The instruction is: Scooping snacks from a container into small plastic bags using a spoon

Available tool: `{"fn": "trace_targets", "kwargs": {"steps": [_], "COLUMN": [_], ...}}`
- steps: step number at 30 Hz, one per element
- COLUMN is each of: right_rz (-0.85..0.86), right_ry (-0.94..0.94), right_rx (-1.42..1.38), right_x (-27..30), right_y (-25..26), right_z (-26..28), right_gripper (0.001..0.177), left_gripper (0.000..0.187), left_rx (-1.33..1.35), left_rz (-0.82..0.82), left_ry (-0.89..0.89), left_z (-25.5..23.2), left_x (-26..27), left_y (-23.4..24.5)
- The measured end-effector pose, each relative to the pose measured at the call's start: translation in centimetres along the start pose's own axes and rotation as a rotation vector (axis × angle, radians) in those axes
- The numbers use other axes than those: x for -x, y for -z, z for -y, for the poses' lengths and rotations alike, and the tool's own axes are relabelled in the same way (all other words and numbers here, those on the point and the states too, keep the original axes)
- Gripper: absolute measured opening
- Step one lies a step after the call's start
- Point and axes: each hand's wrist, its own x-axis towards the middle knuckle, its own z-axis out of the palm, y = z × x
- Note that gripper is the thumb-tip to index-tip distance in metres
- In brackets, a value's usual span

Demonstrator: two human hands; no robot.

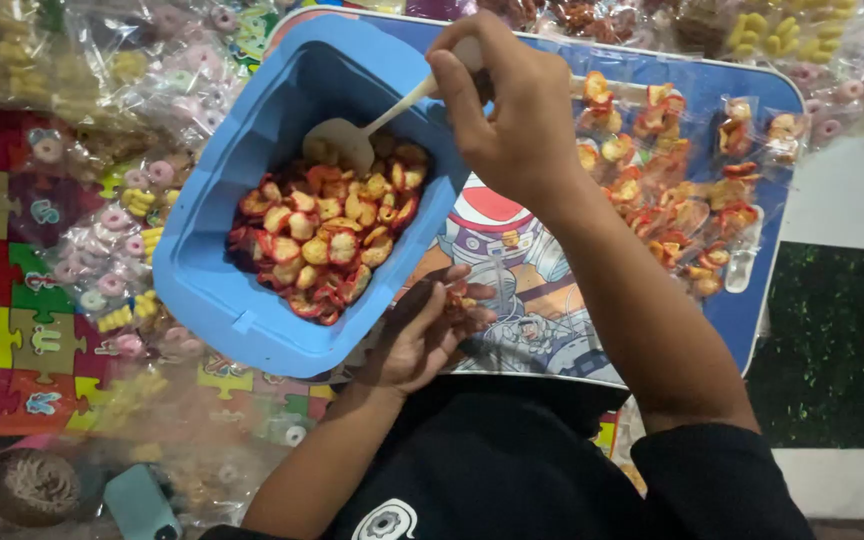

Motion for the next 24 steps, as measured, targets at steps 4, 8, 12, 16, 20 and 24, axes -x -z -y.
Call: {"fn": "trace_targets", "kwargs": {"steps": [4,8,12,16,20,24], "right_rz": [-0.063,-0.146,-0.136,-0.168,-0.133,-0.151], "right_ry": [-0.029,-0.122,-0.161,-0.063,-0.138,-0.225], "right_rx": [0.019,-0.061,-0.167,-0.062,-0.060,-0.267], "right_x": [-0.1,-0.1,0.2,0.6,0.8,0.6], "right_y": [0.5,1.1,1.2,0.4,0.1,0.5], "right_z": [0.2,0.3,0.1,0.7,0.8,0.1], "right_gripper": [0.018,0.016,0.017,0.016,0.016,0.016], "left_gripper": [0.032,0.037,0.037,0.037,0.043,0.040], "left_rx": [-0.050,-0.071,-0.068,-0.096,-0.099,-0.076], "left_rz": [-0.005,0.023,0.033,0.020,-0.038,-0.014], "left_ry": [0.017,0.035,0.034,0.019,0.051,0.050], "left_z": [-0.1,0.2,0.0,0.2,0.6,0.3], "left_x": [-0.2,-0.3,-0.3,-0.3,-0.2,0.0], "left_y": [-0.5,-0.5,-1.4,-1.4,-1.0,-1.0]}}
